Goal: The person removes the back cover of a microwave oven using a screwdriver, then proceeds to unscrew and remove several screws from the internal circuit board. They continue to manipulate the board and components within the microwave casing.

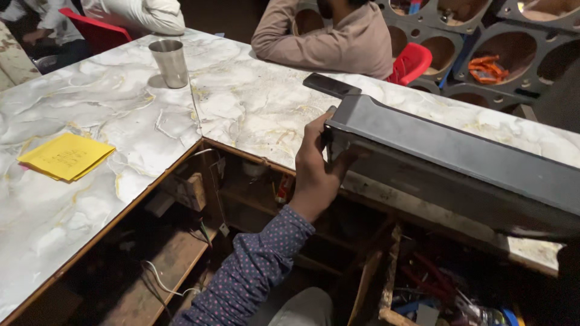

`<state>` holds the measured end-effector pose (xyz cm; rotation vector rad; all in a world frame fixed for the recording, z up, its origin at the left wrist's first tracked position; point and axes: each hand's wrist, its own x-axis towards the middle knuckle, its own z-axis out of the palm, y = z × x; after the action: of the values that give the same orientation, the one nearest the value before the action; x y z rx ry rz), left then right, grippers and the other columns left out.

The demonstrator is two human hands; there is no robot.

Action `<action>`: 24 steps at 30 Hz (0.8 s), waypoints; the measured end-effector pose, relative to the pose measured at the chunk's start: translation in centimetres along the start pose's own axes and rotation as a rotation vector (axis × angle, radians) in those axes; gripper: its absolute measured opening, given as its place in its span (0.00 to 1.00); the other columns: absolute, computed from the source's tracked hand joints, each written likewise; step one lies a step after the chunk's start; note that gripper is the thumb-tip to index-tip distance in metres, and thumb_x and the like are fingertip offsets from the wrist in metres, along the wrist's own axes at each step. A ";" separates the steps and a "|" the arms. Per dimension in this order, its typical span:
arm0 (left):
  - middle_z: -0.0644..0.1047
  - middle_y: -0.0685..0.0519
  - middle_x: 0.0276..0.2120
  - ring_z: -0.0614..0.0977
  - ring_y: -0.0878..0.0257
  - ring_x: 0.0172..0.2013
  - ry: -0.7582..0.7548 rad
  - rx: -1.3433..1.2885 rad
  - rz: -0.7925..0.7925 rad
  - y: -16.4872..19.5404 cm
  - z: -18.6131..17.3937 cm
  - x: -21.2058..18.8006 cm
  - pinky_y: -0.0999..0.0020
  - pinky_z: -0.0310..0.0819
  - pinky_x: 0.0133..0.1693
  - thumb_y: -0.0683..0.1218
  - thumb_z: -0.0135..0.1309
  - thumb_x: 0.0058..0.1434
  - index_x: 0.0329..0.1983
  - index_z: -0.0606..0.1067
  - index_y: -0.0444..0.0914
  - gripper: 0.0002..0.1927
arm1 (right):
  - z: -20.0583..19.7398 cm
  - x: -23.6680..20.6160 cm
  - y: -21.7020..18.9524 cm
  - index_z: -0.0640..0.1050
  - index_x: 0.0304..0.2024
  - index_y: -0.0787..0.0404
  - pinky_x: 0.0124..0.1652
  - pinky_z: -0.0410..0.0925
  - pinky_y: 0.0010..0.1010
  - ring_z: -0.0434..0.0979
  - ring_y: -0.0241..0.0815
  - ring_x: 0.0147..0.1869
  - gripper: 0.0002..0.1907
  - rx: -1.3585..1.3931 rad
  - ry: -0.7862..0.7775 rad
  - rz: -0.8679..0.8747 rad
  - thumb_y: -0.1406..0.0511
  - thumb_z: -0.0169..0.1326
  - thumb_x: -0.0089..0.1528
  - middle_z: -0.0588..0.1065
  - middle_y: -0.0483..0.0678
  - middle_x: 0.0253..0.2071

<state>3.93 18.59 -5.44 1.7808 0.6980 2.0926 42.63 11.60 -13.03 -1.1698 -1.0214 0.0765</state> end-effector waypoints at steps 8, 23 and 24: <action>0.64 0.39 0.64 0.69 0.50 0.65 -0.074 0.052 -0.128 2.8 0.8 -1.9 0.58 0.61 0.68 0.68 0.48 0.71 0.72 0.53 0.29 0.45 | -0.8 -3.1 -4.7 0.57 0.72 0.60 0.59 0.70 0.33 0.68 0.39 0.66 0.22 0.044 -0.093 -0.215 0.59 0.42 0.80 0.56 0.51 0.69; 0.67 0.37 0.57 0.71 0.43 0.60 -0.149 0.138 -0.336 0.5 2.2 2.1 0.56 0.62 0.64 0.72 0.49 0.61 0.62 0.64 0.28 0.47 | -1.6 2.6 -9.0 0.50 0.74 0.55 0.60 0.65 0.32 0.63 0.38 0.58 0.31 0.037 -0.378 -0.235 0.62 0.52 0.76 0.57 0.54 0.64; 0.67 0.36 0.58 0.71 0.42 0.60 -0.156 0.149 -0.343 0.2 2.4 2.4 0.55 0.62 0.64 0.72 0.50 0.61 0.63 0.63 0.27 0.47 | -1.6 2.9 -8.8 0.50 0.74 0.54 0.61 0.66 0.35 0.64 0.39 0.58 0.31 0.086 -0.373 -0.177 0.63 0.51 0.75 0.57 0.54 0.65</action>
<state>5.85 20.05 -3.03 1.7302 1.0540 1.6972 41.54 8.13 -4.30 -1.0017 -1.4325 0.2019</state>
